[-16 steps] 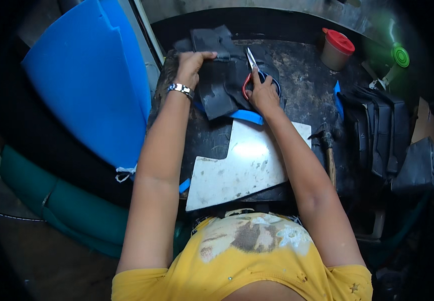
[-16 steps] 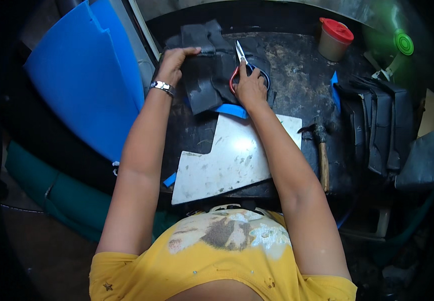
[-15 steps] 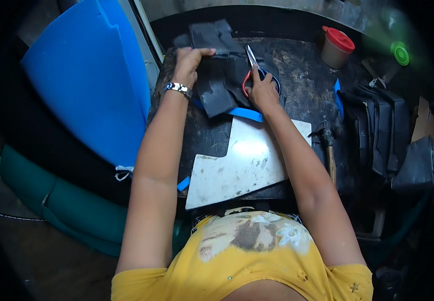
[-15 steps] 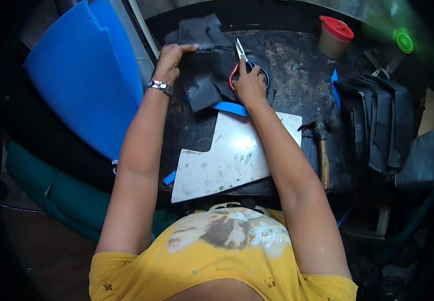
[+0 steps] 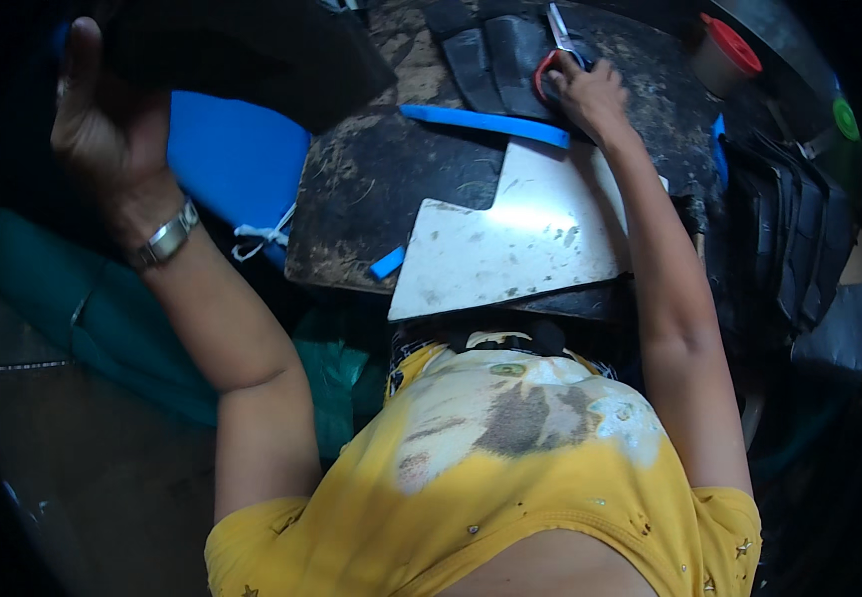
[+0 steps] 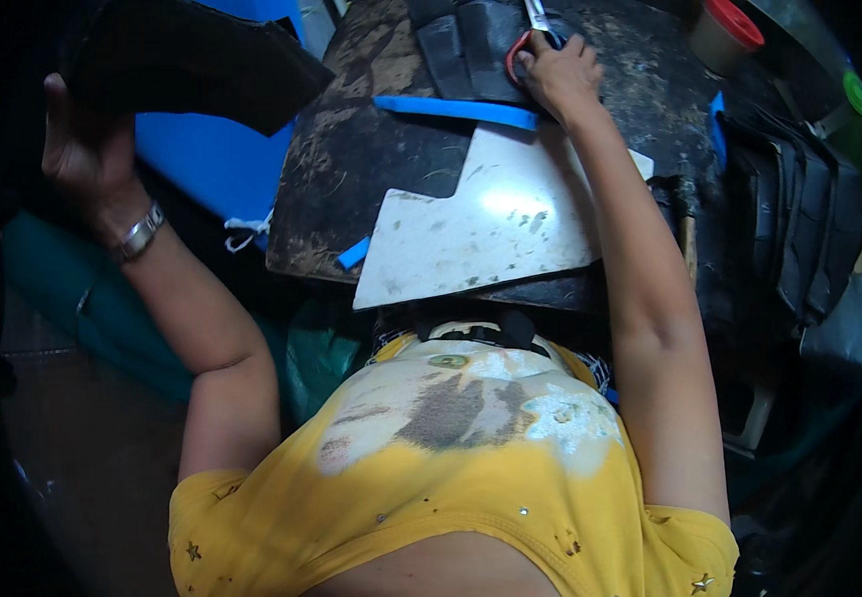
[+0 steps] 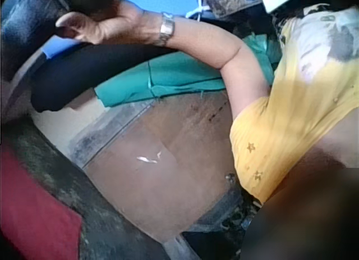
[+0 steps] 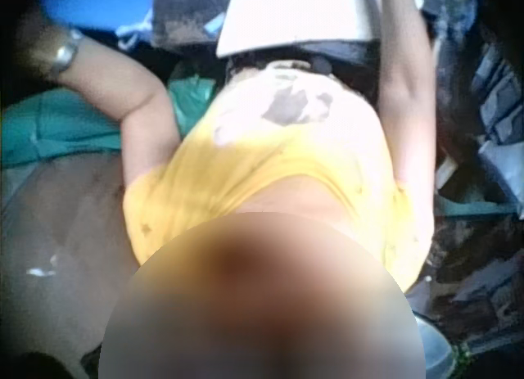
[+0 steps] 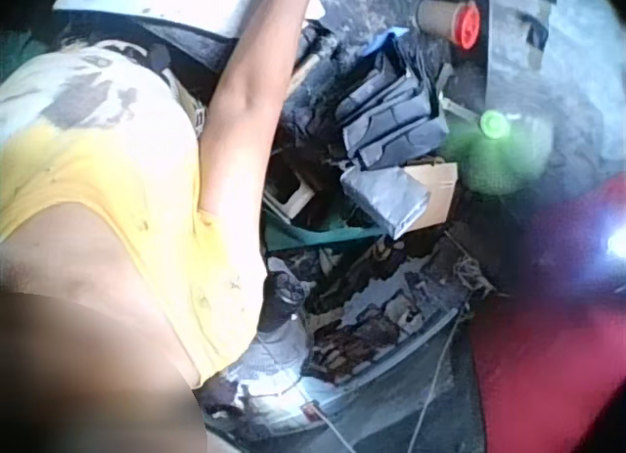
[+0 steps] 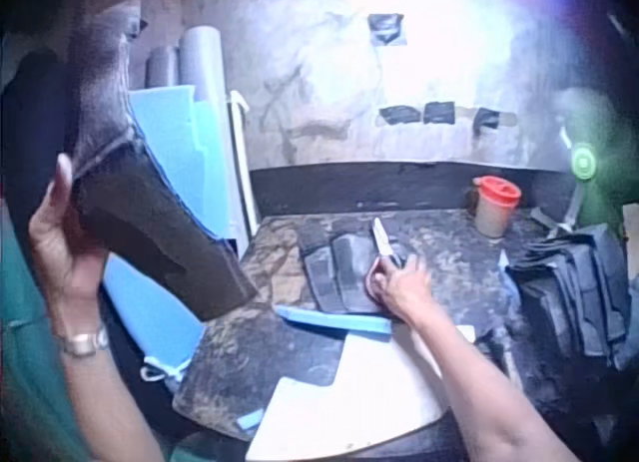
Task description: The person assembles a shoe-like item by placing a black fabric piece over a green foam insole, then uses a wooden mallet to press and shape the edges. The person repeatedly lifts, repositions, and taps the assembly to secure the fabric to the foam.
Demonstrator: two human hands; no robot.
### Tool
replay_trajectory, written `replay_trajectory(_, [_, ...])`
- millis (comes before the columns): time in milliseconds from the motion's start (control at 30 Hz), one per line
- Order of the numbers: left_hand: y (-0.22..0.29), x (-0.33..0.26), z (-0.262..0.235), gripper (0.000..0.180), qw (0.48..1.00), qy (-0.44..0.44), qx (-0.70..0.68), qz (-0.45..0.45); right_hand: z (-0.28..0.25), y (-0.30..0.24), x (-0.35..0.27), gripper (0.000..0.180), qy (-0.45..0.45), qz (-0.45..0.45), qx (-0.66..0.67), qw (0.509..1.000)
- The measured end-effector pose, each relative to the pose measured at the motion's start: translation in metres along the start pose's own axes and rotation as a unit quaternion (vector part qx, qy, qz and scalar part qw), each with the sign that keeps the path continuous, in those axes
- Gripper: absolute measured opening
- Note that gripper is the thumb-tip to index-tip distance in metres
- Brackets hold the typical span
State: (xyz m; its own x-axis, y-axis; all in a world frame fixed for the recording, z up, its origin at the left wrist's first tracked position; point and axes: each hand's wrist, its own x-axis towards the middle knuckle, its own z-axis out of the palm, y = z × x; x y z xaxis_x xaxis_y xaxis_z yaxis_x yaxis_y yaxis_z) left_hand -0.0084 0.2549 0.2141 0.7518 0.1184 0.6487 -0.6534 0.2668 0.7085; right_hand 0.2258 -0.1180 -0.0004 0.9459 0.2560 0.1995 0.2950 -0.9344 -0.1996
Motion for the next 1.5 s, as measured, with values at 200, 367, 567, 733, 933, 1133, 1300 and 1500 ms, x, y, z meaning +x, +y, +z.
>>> replay_trajectory(200, [-0.035,-0.073,0.079,0.039,0.634,0.034,0.72,0.28,-0.003,-0.014,-0.065,0.046,-0.037,-0.172,0.053,0.983])
replay_trajectory(367, [-0.115,-0.136,0.16,0.051,0.744,-0.091,0.65,0.126,-0.034,0.049,-0.08,0.032,0.196,-0.066,0.143,0.968])
replay_trajectory(567, [-0.16,-0.18,0.21,0.042,0.618,-0.379,0.679,-0.117,-0.074,0.147,-0.11,0.048,0.168,0.108,-0.117,0.973])
replay_trajectory(733, [-0.168,-0.166,0.214,0.033,0.654,-0.415,0.594,-0.216,-0.073,0.137,-0.201,0.052,0.059,0.158,-0.07,0.983])
replay_trajectory(933, [-0.217,-0.15,0.23,0.021,0.703,-0.311,0.629,-0.114,-0.073,0.125,-0.244,0.054,0.016,0.215,0.074,0.974])
replay_trajectory(1133, [-0.233,-0.17,0.22,0.033,0.793,-0.204,0.556,-0.145,-0.103,0.089,-0.274,0.054,0.031,0.158,0.371,0.915])
replay_trajectory(1300, [-0.235,-0.17,0.222,0.029,0.809,-0.172,0.532,-0.18,-0.096,0.055,-0.285,0.057,-0.021,-0.012,0.336,0.942])
replay_trajectory(1500, [-0.234,-0.169,0.222,0.024,0.818,-0.167,0.522,-0.178,-0.096,0.05,-0.276,0.06,-0.009,-0.036,0.306,0.951])
